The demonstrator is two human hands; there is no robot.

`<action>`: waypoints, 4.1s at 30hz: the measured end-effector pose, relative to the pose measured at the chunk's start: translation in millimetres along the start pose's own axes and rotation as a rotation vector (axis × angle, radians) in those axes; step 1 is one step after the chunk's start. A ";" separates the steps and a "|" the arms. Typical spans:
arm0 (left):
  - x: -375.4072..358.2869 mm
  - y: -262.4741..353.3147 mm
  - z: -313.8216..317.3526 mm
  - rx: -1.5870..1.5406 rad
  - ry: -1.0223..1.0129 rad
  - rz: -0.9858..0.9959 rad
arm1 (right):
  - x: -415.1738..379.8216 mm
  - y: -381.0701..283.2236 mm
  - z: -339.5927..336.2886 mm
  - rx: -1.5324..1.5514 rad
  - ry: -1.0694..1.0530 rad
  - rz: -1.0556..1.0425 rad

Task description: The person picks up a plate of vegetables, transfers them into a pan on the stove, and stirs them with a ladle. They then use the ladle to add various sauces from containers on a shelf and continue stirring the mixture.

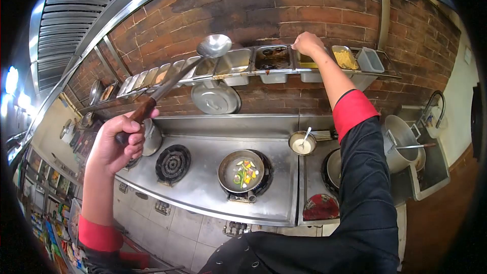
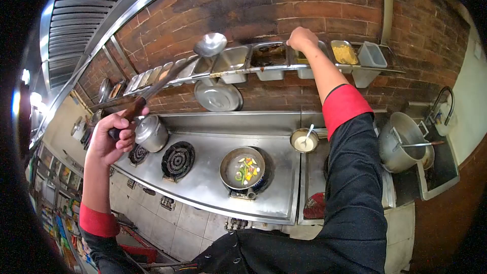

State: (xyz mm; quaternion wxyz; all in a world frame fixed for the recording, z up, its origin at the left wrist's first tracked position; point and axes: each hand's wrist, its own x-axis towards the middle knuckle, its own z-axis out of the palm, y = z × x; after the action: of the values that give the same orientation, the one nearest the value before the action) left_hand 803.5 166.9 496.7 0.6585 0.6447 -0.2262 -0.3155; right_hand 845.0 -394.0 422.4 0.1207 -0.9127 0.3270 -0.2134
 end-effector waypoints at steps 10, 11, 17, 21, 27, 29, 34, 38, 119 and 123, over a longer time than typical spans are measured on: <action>41.0 -7.8 32.8 -0.037 -0.080 -0.077 | -18.9 -68.8 -44.3 0.174 0.298 -0.229; 43.7 -6.8 34.9 -0.038 -0.080 -0.075 | -28.7 -78.1 -38.8 0.232 0.328 -0.242; 38.9 1.7 37.7 -0.091 -0.121 -0.080 | -29.8 -87.6 16.7 -0.205 0.581 -0.620; 30.0 5.0 41.4 -0.110 -0.063 -0.076 | -30.6 -93.9 19.7 -0.186 0.729 -0.723; 18.5 6.1 32.1 -0.155 -0.071 -0.061 | -30.7 -104.9 21.7 -0.127 0.727 -0.774; 16.6 7.7 30.1 -0.186 -0.079 -0.060 | -36.8 -106.0 19.9 -0.169 0.692 -0.761; 8.9 7.7 20.3 -0.172 -0.114 -0.079 | -38.6 -112.6 28.0 -0.152 0.688 -0.769; 3.1 11.5 19.2 -0.156 -0.103 -0.059 | -39.4 -119.9 34.9 0.039 0.819 -0.842; -58.9 -75.1 -31.1 -0.228 -0.061 -0.152 | -56.9 -137.7 27.6 0.260 0.225 -0.738; -64.7 -74.4 -29.8 -0.229 -0.042 -0.157 | -29.8 -150.1 46.5 0.060 0.337 -0.641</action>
State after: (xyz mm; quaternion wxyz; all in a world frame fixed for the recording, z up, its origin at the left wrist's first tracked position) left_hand 770.1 235.9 427.9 0.6962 0.5741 -0.1513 -0.4035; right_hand 927.9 -257.3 426.2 0.0188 -0.9169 0.0332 -0.3972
